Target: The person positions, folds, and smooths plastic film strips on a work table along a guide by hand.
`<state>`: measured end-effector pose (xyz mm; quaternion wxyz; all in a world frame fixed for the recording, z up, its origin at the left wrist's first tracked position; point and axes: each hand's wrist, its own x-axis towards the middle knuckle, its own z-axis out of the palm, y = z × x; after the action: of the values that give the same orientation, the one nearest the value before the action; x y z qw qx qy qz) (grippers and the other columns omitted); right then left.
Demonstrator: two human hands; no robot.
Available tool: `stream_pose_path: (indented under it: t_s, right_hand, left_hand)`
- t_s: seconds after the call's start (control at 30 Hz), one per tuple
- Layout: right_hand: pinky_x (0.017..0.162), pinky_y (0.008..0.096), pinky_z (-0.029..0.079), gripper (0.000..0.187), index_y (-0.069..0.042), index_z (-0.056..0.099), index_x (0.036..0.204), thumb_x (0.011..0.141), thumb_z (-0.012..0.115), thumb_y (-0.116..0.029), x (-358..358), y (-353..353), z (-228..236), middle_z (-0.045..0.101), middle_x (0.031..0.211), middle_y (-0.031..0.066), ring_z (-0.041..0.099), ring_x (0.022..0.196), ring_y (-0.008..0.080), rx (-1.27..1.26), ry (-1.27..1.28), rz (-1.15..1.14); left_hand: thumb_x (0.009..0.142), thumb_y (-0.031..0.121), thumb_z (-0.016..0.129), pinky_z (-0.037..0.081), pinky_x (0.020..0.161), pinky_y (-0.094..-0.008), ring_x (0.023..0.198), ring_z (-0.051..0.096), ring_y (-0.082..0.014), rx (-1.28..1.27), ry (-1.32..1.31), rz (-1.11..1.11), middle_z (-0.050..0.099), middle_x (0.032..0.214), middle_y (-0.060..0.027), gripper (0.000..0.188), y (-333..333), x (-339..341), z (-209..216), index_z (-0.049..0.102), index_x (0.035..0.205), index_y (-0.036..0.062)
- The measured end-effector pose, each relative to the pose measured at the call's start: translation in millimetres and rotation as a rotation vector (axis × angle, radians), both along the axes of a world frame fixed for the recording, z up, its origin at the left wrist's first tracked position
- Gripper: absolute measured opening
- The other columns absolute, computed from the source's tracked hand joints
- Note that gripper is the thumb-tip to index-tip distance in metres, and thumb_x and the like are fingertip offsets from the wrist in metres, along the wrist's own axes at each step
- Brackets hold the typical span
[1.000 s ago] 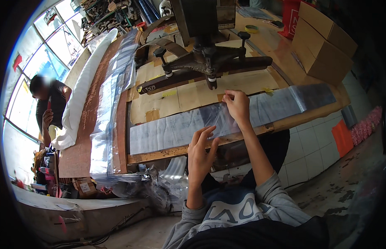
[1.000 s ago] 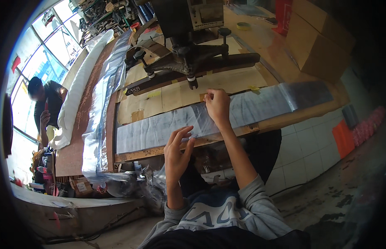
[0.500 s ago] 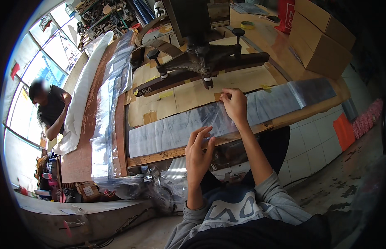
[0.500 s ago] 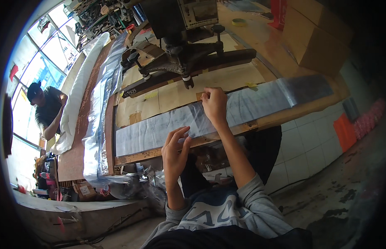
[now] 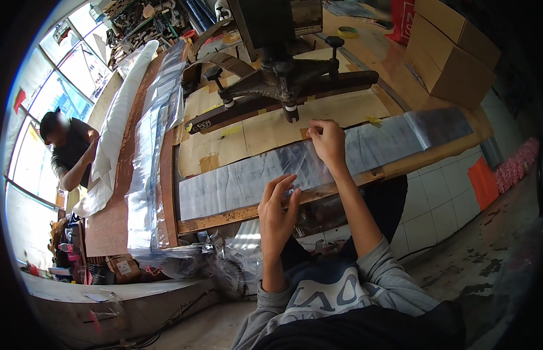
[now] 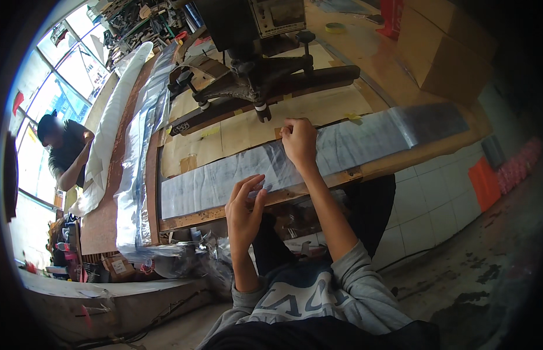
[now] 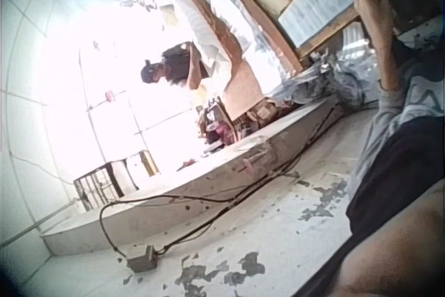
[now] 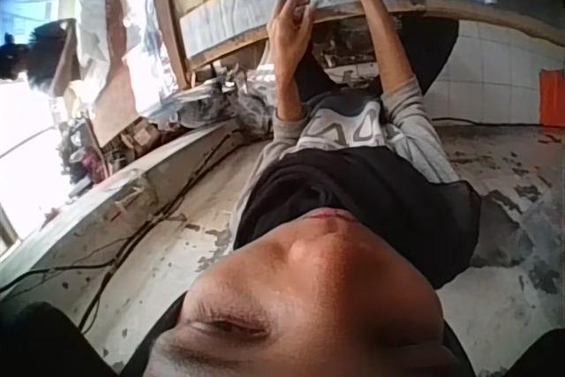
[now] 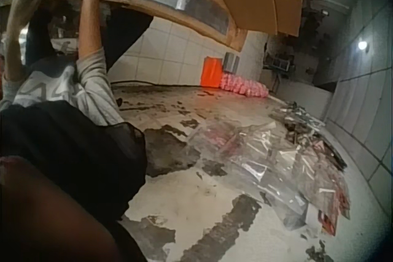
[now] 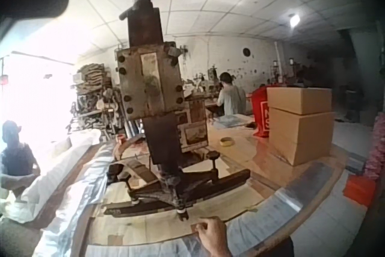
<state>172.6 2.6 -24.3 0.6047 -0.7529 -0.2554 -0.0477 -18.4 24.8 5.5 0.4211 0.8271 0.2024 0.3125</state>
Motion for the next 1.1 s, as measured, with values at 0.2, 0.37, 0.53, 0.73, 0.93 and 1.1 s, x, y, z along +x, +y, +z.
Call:
stream_pose_path:
  t_s: [0.2,0.37,0.53,0.73,0.93,1.1]
  right_hand:
    - [0.066,0.0357,0.049,0.015,0.007,0.065,0.085,0.074,0.06,-0.003,-3,-4,-4,0.063,0.071,0.0197,0.063,0.069,0.0328,-0.014,-0.014,-0.002]
    - [0.067,0.0355,0.049,0.019,0.008,0.065,0.089,0.074,0.061,-0.003,-6,-7,4,0.063,0.071,0.0198,0.063,0.069,0.0328,0.005,-0.01,0.016]
    - [0.063,0.0369,0.048,0.014,0.007,0.064,0.083,0.073,0.06,-0.002,-5,-8,-3,0.061,0.071,0.0213,0.062,0.068,0.034,0.029,-0.029,0.031]
    - [0.057,0.0393,0.043,0.012,0.006,0.051,0.067,0.073,0.059,-0.001,-8,-7,8,0.054,0.064,0.0224,0.055,0.062,0.0387,-0.013,-0.034,0.026]
    - [0.058,0.0388,0.044,0.009,0.007,0.056,0.07,0.073,0.059,-0.001,-2,-5,2,0.057,0.066,0.0223,0.057,0.064,0.0384,-0.004,-0.045,0.005]
    - [0.062,0.0375,0.047,0.011,0.007,0.062,0.079,0.073,0.06,-0.001,-6,-1,1,0.061,0.07,0.0225,0.061,0.068,0.0366,0.04,-0.08,-0.045]
  left_hand:
    - [0.085,0.008,0.061,0.049,0.077,-0.0331,0.093,0.063,-0.0259,-0.047,0.001,-0.022,0.059,0.109,-0.0136,0.026,-2,-2,3,0.06,0.109,0.0019]
    - [0.085,0.008,0.061,0.048,0.078,-0.0332,0.092,0.062,-0.0255,-0.023,-0.006,-0.027,0.059,0.107,-0.0134,0.026,-3,-2,4,0.06,0.11,0.0021]
    - [0.085,0.008,0.061,0.049,0.078,-0.0331,0.091,0.063,-0.0259,-0.027,0.009,-0.037,0.059,0.107,-0.0138,0.026,-4,-4,5,0.06,0.11,0.002]
    - [0.085,0.008,0.061,0.049,0.077,-0.0324,0.09,0.064,-0.0255,-0.031,0.005,-0.03,0.059,0.11,-0.0139,0.025,-3,-3,2,0.06,0.109,0.0021]
    - [0.085,0.009,0.061,0.049,0.077,-0.0328,0.088,0.064,-0.0257,-0.051,0.025,-0.025,0.059,0.111,-0.0141,0.025,-5,-1,6,0.06,0.109,0.002]
    - [0.085,0.009,0.061,0.049,0.079,-0.0337,0.088,0.064,-0.0267,-0.003,0.002,-0.017,0.059,0.111,-0.0146,0.025,-3,-3,2,0.06,0.109,0.0019]
